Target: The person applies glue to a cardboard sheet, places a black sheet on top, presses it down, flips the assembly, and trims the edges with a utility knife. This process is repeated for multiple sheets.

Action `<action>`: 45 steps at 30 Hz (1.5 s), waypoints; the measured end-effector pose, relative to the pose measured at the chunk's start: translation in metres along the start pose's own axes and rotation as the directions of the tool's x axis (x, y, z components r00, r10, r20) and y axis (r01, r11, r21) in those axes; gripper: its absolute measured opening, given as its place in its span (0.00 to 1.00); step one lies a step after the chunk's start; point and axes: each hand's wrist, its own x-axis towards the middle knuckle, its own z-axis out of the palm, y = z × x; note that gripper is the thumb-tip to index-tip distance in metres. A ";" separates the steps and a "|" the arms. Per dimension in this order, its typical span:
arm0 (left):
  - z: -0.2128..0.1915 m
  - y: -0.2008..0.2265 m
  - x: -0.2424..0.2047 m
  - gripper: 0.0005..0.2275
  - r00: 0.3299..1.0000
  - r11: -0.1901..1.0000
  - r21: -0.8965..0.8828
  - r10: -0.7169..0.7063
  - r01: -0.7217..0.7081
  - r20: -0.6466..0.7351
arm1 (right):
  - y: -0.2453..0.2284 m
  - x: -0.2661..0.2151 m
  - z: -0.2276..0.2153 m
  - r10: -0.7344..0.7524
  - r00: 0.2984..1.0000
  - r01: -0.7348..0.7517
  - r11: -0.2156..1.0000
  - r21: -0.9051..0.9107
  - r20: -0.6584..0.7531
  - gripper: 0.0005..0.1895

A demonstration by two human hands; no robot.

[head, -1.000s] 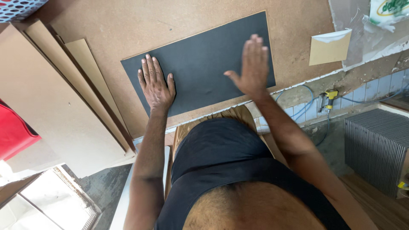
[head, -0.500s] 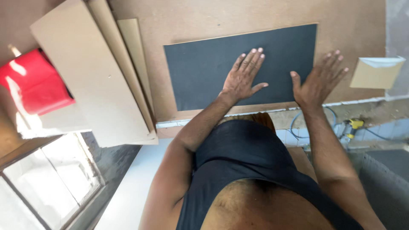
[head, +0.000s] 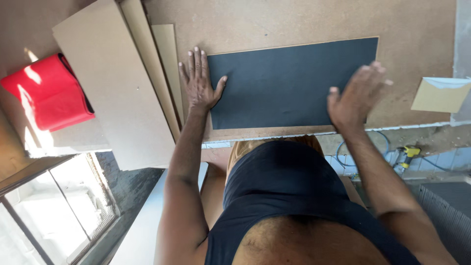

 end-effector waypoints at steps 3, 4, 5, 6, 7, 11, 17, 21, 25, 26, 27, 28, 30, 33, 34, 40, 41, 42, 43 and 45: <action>-0.001 0.002 0.002 0.44 1.000 1.000 -0.013 -0.003 0.004 0.015 | -0.080 0.021 0.032 -0.385 0.923 0.385 0.921 0.060 -0.011 0.51; -0.002 0.002 0.002 0.44 1.000 1.000 -0.019 -0.001 0.001 0.005 | -0.109 0.027 0.046 -0.506 0.862 0.501 0.857 0.125 0.014 0.55; -0.003 0.002 0.002 0.44 1.000 1.000 -0.026 0.002 -0.002 -0.006 | -0.138 0.032 0.060 -0.627 0.778 0.624 0.778 0.070 0.034 0.57; -0.003 0.003 0.001 0.44 1.000 1.000 -0.029 0.000 0.000 0.000 | -0.159 0.034 0.071 -0.688 0.726 0.685 0.724 0.078 0.011 0.57; -0.004 0.003 -0.001 0.44 1.000 0.999 -0.032 -0.001 0.001 0.005 | -0.168 0.041 0.075 -0.743 0.669 0.741 0.666 0.084 -0.012 0.58; -0.006 0.008 0.003 0.45 1.000 0.998 -0.057 -0.012 0.012 0.009 | -0.101 0.068 0.057 -0.522 0.852 0.522 0.853 -0.017 -0.029 0.62; -0.010 0.005 0.002 0.45 0.995 0.999 -0.021 -0.036 0.038 0.095 | 0.055 0.082 0.018 -0.040 0.999 0.040 0.999 0.017 -0.020 0.59; -0.009 0.024 -0.005 0.39 0.991 0.992 0.086 -0.095 0.088 0.090 | 0.027 0.068 0.018 0.020 0.997 -0.017 0.999 -0.044 0.073 0.54; 0.013 0.097 -0.047 0.32 0.988 0.998 0.028 0.051 -0.055 0.146 | -0.054 0.025 0.041 -0.307 0.950 0.303 0.950 0.071 0.052 0.51; 0.020 0.121 -0.058 0.31 0.986 0.993 -0.005 0.115 -0.115 0.117 | -0.076 0.015 0.051 -0.455 0.888 0.459 0.884 0.083 -0.063 0.50; 0.024 0.135 -0.064 0.31 0.980 0.984 -0.036 0.177 -0.175 0.087 | -0.095 0.000 0.062 -0.515 0.856 0.507 0.855 -0.112 -0.056 0.47; 0.028 0.139 -0.062 0.31 0.977 0.985 -0.027 0.173 -0.171 0.122 | -0.105 -0.009 0.071 -0.565 0.825 0.532 0.791 -0.301 -0.029 0.43; 0.036 0.139 -0.066 0.33 0.967 0.987 -0.011 0.161 -0.162 0.195 | -0.097 -0.012 0.083 -0.526 0.849 0.528 0.849 0.020 -0.049 0.46; 0.036 0.103 -0.074 0.41 0.946 0.990 0.089 0.078 -0.111 0.316 | -0.049 -0.010 0.081 -0.429 0.902 0.430 0.893 0.135 -0.037 0.50; 0.034 0.089 -0.074 0.42 0.953 0.992 0.100 0.043 -0.076 0.299 | -0.028 -0.003 0.073 -0.392 0.919 0.394 0.912 0.110 -0.041 0.51; 0.031 0.025 -0.098 0.41 0.995 0.998 0.013 -0.067 0.066 0.074 | 0.072 -0.016 0.029 -0.051 0.997 0.054 0.998 0.038 -0.060 0.52; 0.032 0.022 -0.104 0.40 0.996 0.997 -0.031 -0.068 0.069 0.054 | 0.076 -0.021 0.026 -0.071 0.994 0.075 0.996 0.049 -0.083 0.51; 0.033 0.021 -0.105 0.40 0.996 0.996 -0.067 -0.061 0.056 -0.069 | 0.076 -0.023 0.025 -0.068 0.988 0.075 0.996 0.050 -0.138 0.50; 0.034 0.022 -0.108 0.39 0.980 0.994 -0.102 -0.056 0.037 -0.191 | 0.074 -0.027 0.023 -0.065 0.979 0.076 0.996 0.050 -0.192 0.49; 0.036 0.030 -0.113 0.36 0.945 0.974 -0.168 -0.193 0.151 -0.265 | 0.071 -0.027 0.018 0.037 0.970 -0.005 0.991 0.130 -0.239 0.43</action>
